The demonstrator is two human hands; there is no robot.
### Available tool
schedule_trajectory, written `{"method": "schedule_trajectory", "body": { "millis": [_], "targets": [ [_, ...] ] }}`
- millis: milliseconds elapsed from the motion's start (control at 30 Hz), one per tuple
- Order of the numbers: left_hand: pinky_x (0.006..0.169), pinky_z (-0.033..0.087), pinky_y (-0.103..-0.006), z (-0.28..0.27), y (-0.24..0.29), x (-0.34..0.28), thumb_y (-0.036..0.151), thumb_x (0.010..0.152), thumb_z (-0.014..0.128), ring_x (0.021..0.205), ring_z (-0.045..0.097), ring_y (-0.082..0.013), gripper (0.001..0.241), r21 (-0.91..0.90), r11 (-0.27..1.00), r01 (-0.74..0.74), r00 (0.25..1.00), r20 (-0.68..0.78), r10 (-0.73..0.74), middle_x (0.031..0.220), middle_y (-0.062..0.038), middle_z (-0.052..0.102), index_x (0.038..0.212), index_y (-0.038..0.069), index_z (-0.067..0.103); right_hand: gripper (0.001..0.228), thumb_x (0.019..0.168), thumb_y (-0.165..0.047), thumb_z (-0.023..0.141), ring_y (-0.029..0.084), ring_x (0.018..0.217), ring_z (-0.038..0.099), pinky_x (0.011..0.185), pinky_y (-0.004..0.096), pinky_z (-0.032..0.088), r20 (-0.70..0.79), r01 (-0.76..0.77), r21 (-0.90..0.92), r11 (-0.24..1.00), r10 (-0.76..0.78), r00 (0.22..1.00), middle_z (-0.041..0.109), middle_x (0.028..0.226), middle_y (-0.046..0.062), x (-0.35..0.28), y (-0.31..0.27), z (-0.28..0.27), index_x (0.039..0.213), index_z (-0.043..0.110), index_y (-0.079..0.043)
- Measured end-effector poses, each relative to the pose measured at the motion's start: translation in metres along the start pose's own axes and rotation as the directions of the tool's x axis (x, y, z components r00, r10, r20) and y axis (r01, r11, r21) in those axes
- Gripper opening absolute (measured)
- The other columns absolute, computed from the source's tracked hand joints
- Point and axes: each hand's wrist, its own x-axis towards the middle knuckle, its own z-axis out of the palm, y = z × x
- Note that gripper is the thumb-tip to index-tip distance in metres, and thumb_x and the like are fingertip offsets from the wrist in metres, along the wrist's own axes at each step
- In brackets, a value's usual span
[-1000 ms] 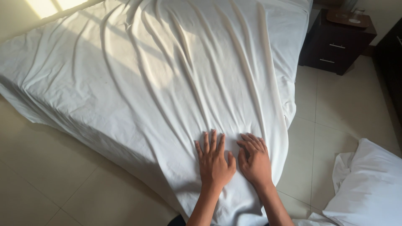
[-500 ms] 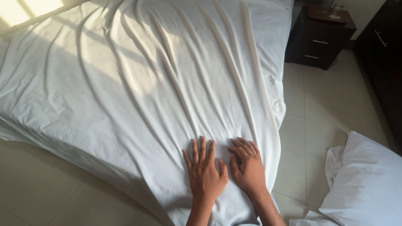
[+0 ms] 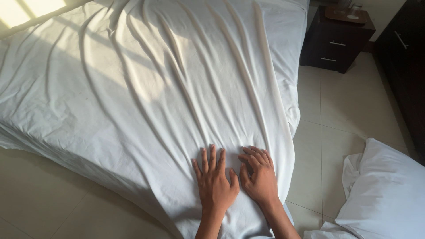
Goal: The person smooths a white fitted sheet over a mattress using both hands. They move around the bed to adjust the fabric, ensuring it is flat and wrinkle-free. The person then walks toward the foot of the bed where pillows and other bedding are lying on the floor.
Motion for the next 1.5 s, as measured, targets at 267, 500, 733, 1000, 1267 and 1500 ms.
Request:
{"method": "schedule_trajectory", "body": {
  "millis": [267,500,733,1000,1267,1500],
  "targets": [
    [0.123,0.013,-0.0578,0.009,0.005,0.005,0.022,0.088,0.057,0.152,0.026,-0.0407,0.057,-0.037,0.998,0.046,0.993,0.108,-0.042,0.157,-0.022,0.04,0.141,-0.001,0.053,0.028,0.082,-0.011,0.065,0.034,0.127,0.059,0.115,0.048,0.038,0.117,0.031,-0.079,0.996,-0.022,0.993,0.071,0.125,0.014,0.007,0.0,-0.006,0.109,0.075,-0.006],
    [0.121,0.021,-0.054,-0.078,0.065,0.038,0.017,0.087,0.061,0.15,0.029,-0.0417,0.062,-0.105,0.992,0.076,0.986,0.155,-0.059,0.155,-0.029,0.04,0.141,-0.01,0.048,0.032,0.084,-0.012,0.067,0.035,0.126,0.057,0.108,0.047,0.041,0.144,-0.071,-0.082,0.994,0.082,0.986,0.069,0.128,0.013,0.046,-0.071,-0.09,0.114,0.072,-0.007],
    [0.122,0.022,-0.0547,-0.198,0.14,0.114,0.015,0.089,0.061,0.148,0.032,-0.0428,0.057,-0.14,0.989,0.038,0.981,0.192,-0.011,0.153,-0.028,0.044,0.14,-0.009,0.05,0.033,0.085,-0.01,0.064,0.032,0.128,0.059,0.11,0.046,0.042,0.114,-0.089,-0.106,0.99,0.101,0.988,0.068,0.131,0.013,0.125,-0.138,-0.199,0.117,0.071,-0.008],
    [0.119,0.031,-0.0536,-0.328,0.225,0.224,0.014,0.089,0.062,0.143,0.042,-0.0437,0.054,-0.172,0.984,-0.042,0.988,0.141,0.067,0.146,-0.027,0.053,0.136,-0.01,0.054,0.035,0.086,-0.014,0.064,0.033,0.121,0.064,0.105,0.045,0.047,0.168,-0.152,-0.028,0.988,0.155,0.974,0.072,0.125,0.012,0.246,-0.234,-0.341,0.12,0.069,-0.008],
    [0.114,0.036,-0.0583,-0.366,0.249,0.28,0.016,0.085,0.066,0.136,0.048,-0.0446,0.051,-0.101,0.983,-0.155,0.986,0.043,0.16,0.139,-0.024,0.058,0.13,-0.007,0.059,0.039,0.086,-0.018,0.068,0.039,0.117,0.063,0.103,0.047,0.049,0.137,-0.019,-0.078,0.997,0.029,0.99,0.071,0.123,0.017,0.303,-0.247,-0.394,0.123,0.068,-0.007],
    [0.115,0.034,-0.0575,-0.379,0.248,0.303,0.018,0.088,0.065,0.138,0.047,-0.0416,0.052,-0.074,0.989,-0.125,0.987,0.096,0.132,0.142,-0.021,0.057,0.133,-0.006,0.057,0.04,0.088,-0.018,0.068,0.039,0.12,0.062,0.102,0.046,0.049,0.082,-0.097,-0.064,0.993,0.102,0.991,0.071,0.124,0.019,0.323,-0.254,-0.417,0.126,0.067,-0.007]
  ]
}}
